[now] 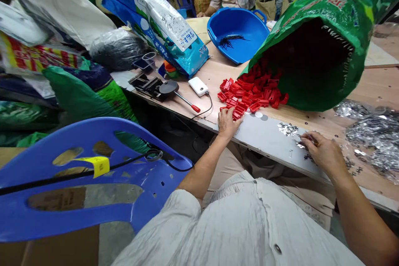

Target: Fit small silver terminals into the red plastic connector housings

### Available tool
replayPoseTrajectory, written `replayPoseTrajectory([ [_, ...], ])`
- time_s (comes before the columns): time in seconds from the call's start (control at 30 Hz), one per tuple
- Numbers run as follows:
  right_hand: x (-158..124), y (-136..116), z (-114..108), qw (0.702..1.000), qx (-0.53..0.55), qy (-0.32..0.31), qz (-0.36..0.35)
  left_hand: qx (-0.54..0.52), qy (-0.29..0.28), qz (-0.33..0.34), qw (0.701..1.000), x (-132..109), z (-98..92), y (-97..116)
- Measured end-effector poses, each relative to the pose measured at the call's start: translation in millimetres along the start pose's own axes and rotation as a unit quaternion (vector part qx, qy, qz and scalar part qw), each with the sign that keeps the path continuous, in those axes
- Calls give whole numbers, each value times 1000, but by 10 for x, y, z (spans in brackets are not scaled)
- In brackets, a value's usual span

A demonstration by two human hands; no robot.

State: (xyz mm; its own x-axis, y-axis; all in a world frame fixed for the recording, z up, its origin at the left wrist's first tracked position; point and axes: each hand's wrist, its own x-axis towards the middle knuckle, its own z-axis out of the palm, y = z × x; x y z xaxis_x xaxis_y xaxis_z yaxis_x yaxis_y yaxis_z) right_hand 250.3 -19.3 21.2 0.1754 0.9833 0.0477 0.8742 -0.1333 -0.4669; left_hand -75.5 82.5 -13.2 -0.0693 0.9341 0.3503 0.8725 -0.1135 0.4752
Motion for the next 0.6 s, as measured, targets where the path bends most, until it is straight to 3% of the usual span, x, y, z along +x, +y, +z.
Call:
replayPoseTrajectory([
  [0.13, 5, 4, 18, 991, 132, -14, 19, 0, -20, -3, 1000, 5, 44, -1],
  [0.23, 16, 7, 27, 965, 255, -44, 38, -34, -12, -10, 999, -17, -17, 18],
  [0.4, -2, -22, 12, 919, 380, -85, 65, -214, -8, -59, 975, -151, -187, 147],
  [0.47, -21, -51, 5, 919, 380, -80, 64, -366, -60, -120, 921, -223, -246, 254],
  [0.5, -33, -70, 1, 923, 374, -73, 58, -453, -99, -158, 872, -258, -272, 317],
  [0.6, -85, -157, -16, 935, 351, -56, 26, -644, -208, -289, 677, -352, -336, 521],
])
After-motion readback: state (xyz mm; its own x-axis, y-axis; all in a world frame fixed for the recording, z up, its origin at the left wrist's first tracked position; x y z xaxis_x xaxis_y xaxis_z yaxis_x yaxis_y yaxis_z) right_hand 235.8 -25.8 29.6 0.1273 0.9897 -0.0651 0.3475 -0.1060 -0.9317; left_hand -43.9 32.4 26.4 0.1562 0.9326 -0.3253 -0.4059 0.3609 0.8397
